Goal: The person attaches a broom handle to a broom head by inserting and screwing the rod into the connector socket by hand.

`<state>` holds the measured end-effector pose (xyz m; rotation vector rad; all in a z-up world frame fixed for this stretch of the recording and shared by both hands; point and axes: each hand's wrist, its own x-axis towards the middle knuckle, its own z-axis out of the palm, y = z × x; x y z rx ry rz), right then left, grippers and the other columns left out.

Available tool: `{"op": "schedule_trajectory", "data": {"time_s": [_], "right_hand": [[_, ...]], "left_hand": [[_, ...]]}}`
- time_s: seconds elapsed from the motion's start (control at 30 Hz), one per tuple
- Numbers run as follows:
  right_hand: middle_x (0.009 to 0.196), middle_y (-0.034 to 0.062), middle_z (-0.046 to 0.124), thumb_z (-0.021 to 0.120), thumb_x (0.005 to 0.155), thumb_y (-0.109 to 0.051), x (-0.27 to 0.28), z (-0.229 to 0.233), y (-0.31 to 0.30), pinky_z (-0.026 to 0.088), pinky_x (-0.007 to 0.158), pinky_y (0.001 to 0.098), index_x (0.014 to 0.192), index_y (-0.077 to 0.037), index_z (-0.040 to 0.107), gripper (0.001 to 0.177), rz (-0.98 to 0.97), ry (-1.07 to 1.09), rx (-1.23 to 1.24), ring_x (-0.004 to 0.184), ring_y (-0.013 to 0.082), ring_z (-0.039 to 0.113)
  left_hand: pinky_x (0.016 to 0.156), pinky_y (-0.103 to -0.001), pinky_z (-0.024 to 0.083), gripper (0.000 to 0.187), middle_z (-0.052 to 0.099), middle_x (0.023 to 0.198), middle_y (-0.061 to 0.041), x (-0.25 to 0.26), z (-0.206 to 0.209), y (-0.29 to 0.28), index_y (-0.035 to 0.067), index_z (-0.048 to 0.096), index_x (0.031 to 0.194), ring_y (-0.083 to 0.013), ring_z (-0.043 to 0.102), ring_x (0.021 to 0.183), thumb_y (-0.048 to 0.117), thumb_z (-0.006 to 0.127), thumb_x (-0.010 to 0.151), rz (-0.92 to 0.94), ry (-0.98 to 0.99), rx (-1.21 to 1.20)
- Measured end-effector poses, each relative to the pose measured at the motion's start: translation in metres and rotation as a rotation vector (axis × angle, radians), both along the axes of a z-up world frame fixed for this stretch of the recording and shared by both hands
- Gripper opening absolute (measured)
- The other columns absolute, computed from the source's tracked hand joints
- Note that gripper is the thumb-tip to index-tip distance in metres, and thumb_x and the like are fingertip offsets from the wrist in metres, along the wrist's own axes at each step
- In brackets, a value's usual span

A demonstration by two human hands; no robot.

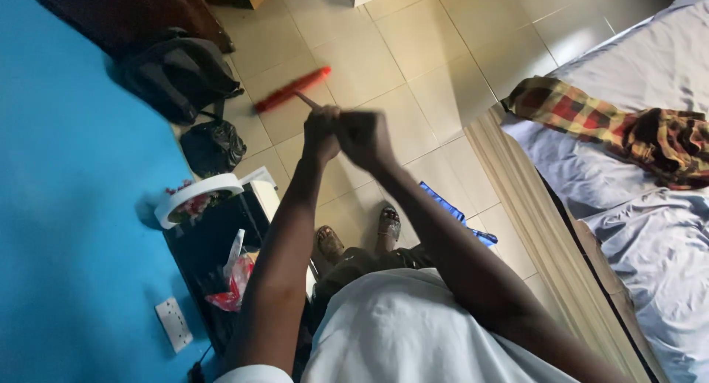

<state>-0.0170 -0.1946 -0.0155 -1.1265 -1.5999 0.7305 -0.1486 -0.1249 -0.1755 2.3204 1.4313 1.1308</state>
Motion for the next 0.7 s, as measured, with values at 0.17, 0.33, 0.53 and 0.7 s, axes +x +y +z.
{"op": "schedule_trajectory", "data": {"time_s": [0.17, 0.33, 0.53, 0.7], "right_hand": [[0.051, -0.0031, 0.034, 0.073, 0.106, -0.029, 0.023, 0.1, 0.035, 0.025, 0.046, 0.0308, 0.057, -0.003, 0.049, 0.061, -0.103, -0.076, -0.006, 0.052, 0.004, 0.031], [0.055, -0.0045, 0.045, 0.073, 0.108, -0.021, 0.024, 0.162, 0.03, 0.027, 0.043, 0.0266, 0.066, -0.006, 0.052, 0.049, -0.031, 0.385, 0.069, 0.045, 0.0047, 0.045], [0.066, -0.0026, 0.055, 0.072, 0.106, -0.02, 0.008, 0.148, 0.042, 0.038, 0.046, 0.0254, 0.087, -0.001, 0.063, 0.028, -0.024, 0.542, 0.228, 0.051, 0.0059, 0.053], [0.064, 0.0069, 0.051, 0.073, 0.103, -0.018, -0.021, 0.06, 0.072, 0.039, 0.054, 0.031, 0.077, 0.002, 0.06, 0.035, -0.009, 0.263, 0.21, 0.06, 0.0109, 0.047]], "left_hand": [[0.06, -0.053, 0.049, 0.02, 0.061, 0.06, -0.011, 0.031, 0.072, 0.02, 0.018, 0.066, 0.067, -0.0377, 0.062, 0.059, 0.034, 0.078, 0.067, -0.237, 0.09, 0.235], [0.062, -0.049, 0.053, 0.029, 0.062, 0.064, -0.013, 0.065, 0.137, -0.006, 0.011, 0.065, 0.067, -0.0362, 0.065, 0.063, 0.035, 0.073, 0.079, -0.083, -0.033, 0.024], [0.064, -0.049, 0.054, 0.023, 0.066, 0.073, -0.014, 0.036, 0.157, 0.016, 0.014, 0.067, 0.069, -0.0371, 0.069, 0.074, 0.032, 0.073, 0.081, -0.017, 0.155, 0.041], [0.067, -0.049, 0.056, 0.043, 0.071, 0.087, -0.018, -0.015, 0.083, 0.064, 0.004, 0.065, 0.1, -0.038, 0.071, 0.081, 0.041, 0.077, 0.082, 0.094, 0.106, 0.032]]}}
